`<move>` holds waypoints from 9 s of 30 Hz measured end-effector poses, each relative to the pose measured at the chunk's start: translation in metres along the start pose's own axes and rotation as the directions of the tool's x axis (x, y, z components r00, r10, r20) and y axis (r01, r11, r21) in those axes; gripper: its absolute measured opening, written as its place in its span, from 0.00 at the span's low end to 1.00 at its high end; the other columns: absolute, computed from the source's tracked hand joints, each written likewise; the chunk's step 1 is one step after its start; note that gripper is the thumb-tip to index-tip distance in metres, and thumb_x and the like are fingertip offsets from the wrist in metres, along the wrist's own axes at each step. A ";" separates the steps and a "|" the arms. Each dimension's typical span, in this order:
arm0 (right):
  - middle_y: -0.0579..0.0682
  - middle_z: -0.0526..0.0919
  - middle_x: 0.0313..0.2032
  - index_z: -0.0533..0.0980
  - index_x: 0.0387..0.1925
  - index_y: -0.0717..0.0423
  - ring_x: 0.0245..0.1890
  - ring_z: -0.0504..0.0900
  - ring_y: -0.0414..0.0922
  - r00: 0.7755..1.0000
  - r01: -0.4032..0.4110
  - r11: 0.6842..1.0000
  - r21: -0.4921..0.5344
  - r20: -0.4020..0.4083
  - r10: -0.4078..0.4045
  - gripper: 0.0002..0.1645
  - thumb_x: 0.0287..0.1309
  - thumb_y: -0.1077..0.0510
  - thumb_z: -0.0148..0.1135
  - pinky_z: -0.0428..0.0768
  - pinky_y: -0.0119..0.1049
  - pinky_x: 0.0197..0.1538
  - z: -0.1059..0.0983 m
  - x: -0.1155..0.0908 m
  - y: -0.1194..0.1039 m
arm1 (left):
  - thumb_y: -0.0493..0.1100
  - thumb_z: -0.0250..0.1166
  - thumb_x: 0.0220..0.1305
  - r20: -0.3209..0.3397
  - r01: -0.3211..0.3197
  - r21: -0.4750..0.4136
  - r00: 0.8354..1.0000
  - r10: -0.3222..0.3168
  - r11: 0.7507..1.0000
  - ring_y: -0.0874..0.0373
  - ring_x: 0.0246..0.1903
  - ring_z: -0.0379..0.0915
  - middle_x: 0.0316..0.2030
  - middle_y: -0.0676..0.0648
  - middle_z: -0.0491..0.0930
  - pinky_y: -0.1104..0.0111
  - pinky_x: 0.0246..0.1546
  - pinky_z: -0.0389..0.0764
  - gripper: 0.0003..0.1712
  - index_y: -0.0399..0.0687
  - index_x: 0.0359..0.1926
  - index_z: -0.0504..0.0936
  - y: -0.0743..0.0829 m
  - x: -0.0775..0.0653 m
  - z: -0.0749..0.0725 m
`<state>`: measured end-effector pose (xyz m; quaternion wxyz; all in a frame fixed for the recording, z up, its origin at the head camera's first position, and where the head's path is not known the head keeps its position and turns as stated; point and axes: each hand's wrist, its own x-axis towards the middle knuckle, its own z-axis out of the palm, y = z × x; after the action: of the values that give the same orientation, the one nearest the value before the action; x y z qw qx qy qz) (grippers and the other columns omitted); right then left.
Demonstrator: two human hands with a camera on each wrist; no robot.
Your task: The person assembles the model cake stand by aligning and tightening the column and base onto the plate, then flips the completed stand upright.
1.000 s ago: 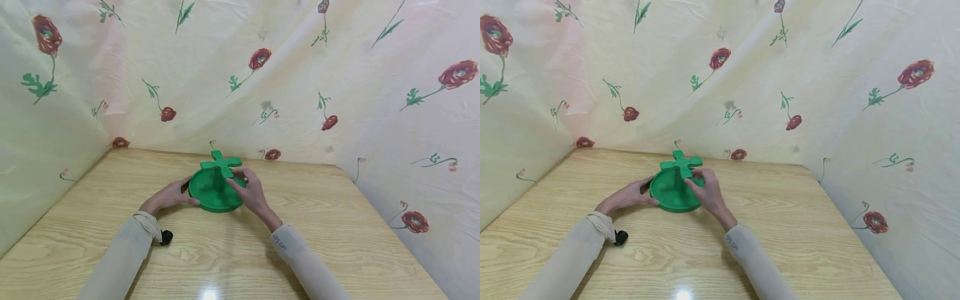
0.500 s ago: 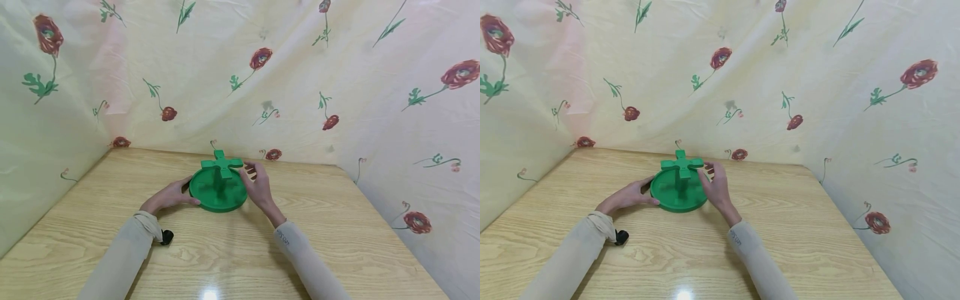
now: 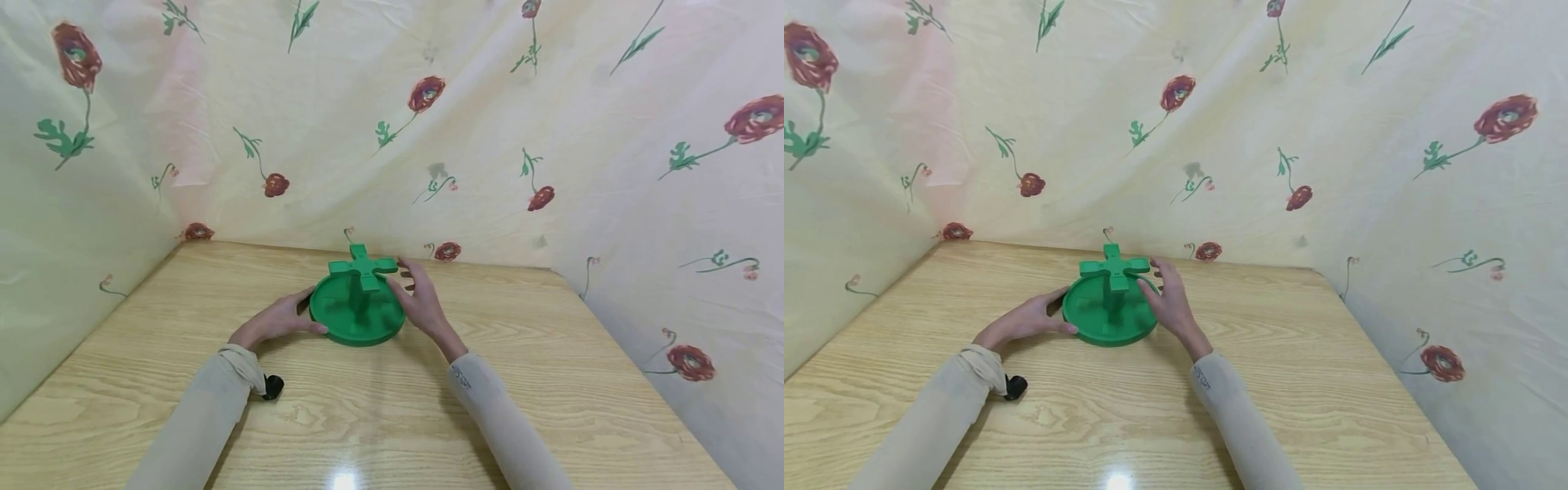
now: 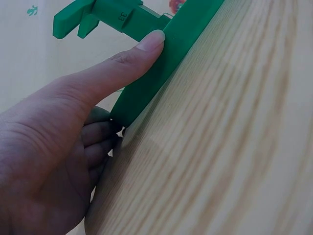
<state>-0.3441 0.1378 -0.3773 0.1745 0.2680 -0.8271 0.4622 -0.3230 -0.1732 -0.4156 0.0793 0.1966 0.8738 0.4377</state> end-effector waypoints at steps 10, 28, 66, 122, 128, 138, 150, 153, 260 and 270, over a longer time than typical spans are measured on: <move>0.66 0.64 0.74 0.60 0.76 0.67 0.72 0.65 0.64 0.995 -0.041 0.994 0.102 0.092 0.031 0.34 0.76 0.63 0.58 0.71 0.60 0.66 0.001 0.007 0.006 | 0.59 0.77 0.60 -0.002 0.005 0.000 1.000 -0.005 1.000 0.36 0.77 0.45 0.79 0.33 0.51 0.41 0.72 0.56 0.65 0.39 0.83 0.47 -0.001 -0.001 -0.001; 0.64 0.75 0.64 0.66 0.73 0.67 0.63 0.76 0.58 0.998 -0.059 0.989 0.138 0.022 0.056 0.28 0.77 0.62 0.57 0.77 0.54 0.60 0.002 0.005 0.006 | 0.58 0.78 0.59 -0.003 0.003 -0.018 1.000 -0.003 1.000 0.36 0.77 0.45 0.78 0.32 0.51 0.41 0.72 0.55 0.66 0.38 0.82 0.47 0.001 -0.002 -0.001; 0.62 0.84 0.48 0.78 0.59 0.69 0.50 0.82 0.56 0.997 -0.040 0.988 0.152 -0.060 0.049 0.19 0.71 0.64 0.65 0.79 0.50 0.51 0.004 -0.015 -0.010 | 0.59 0.78 0.59 -0.003 -0.014 0.020 1.000 0.014 1.000 0.35 0.77 0.47 0.78 0.32 0.53 0.41 0.72 0.56 0.65 0.37 0.82 0.48 0.002 -0.002 -0.001; 0.64 0.80 0.60 0.74 0.65 0.68 0.59 0.78 0.59 0.996 -0.088 0.984 0.155 0.032 0.084 0.23 0.74 0.63 0.61 0.78 0.51 0.56 -0.009 0.011 0.011 | 0.59 0.78 0.59 -0.005 0.009 0.002 1.000 -0.009 1.000 0.36 0.77 0.45 0.78 0.33 0.52 0.42 0.72 0.56 0.65 0.38 0.82 0.48 0.002 0.000 -0.001; 0.61 0.82 0.56 0.77 0.63 0.67 0.57 0.79 0.55 0.995 -0.096 0.985 0.145 0.044 0.091 0.22 0.73 0.60 0.63 0.79 0.44 0.53 -0.011 0.005 0.007 | 0.59 0.78 0.58 -0.008 0.008 -0.001 1.000 -0.008 1.000 0.36 0.77 0.46 0.78 0.33 0.52 0.41 0.72 0.55 0.65 0.39 0.82 0.48 0.000 0.001 -0.001; 0.63 0.82 0.53 0.79 0.59 0.67 0.56 0.78 0.59 0.996 -0.090 0.978 0.190 0.013 0.089 0.20 0.71 0.60 0.66 0.77 0.46 0.53 -0.005 -0.004 -0.002 | 0.59 0.78 0.59 -0.003 0.012 0.002 1.000 -0.012 1.000 0.36 0.77 0.45 0.79 0.32 0.51 0.41 0.72 0.55 0.66 0.37 0.82 0.48 -0.001 0.001 0.000; 0.56 0.84 0.46 0.80 0.54 0.64 0.49 0.80 0.51 0.997 -0.075 0.987 0.142 -0.019 0.079 0.16 0.68 0.61 0.68 0.79 0.46 0.49 0.004 -0.012 -0.015 | 0.60 0.78 0.59 -0.004 0.004 0.012 1.000 -0.004 1.000 0.35 0.77 0.46 0.78 0.32 0.52 0.41 0.72 0.56 0.66 0.37 0.82 0.48 -0.001 0.001 -0.001; 0.56 0.85 0.46 0.81 0.53 0.64 0.49 0.81 0.51 0.998 -0.062 0.989 0.138 -0.016 0.065 0.15 0.68 0.61 0.68 0.80 0.47 0.49 0.006 -0.016 -0.018 | 0.60 0.77 0.59 -0.003 0.007 0.009 1.000 -0.007 1.000 0.35 0.77 0.46 0.78 0.32 0.52 0.41 0.72 0.55 0.66 0.37 0.82 0.47 -0.003 0.002 -0.001; 0.57 0.59 0.78 0.53 0.82 0.52 0.81 0.41 0.57 0.830 -0.161 0.920 -0.357 0.456 0.322 0.68 0.50 0.34 0.79 0.40 0.68 0.74 -0.028 -0.019 0.053 | 0.63 0.78 0.57 0.069 0.001 0.124 0.998 -0.010 0.992 0.34 0.77 0.44 0.80 0.32 0.46 0.40 0.72 0.55 0.71 0.35 0.82 0.42 -0.002 0.009 -0.007; 0.58 0.58 0.78 0.53 0.83 0.52 0.81 0.39 0.57 0.817 -0.168 0.917 -0.362 0.469 0.335 0.67 0.51 0.36 0.79 0.40 0.68 0.74 -0.026 -0.015 0.055 | 0.60 0.79 0.56 0.058 -0.027 0.087 0.998 0.022 0.996 0.36 0.77 0.45 0.79 0.33 0.50 0.41 0.73 0.54 0.69 0.36 0.82 0.46 -0.002 0.010 -0.007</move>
<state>-0.3641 0.1879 -0.4089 -0.0808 0.2401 -0.9322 0.2584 -0.3345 -0.1749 -0.4124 0.0902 0.2228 0.8872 0.3940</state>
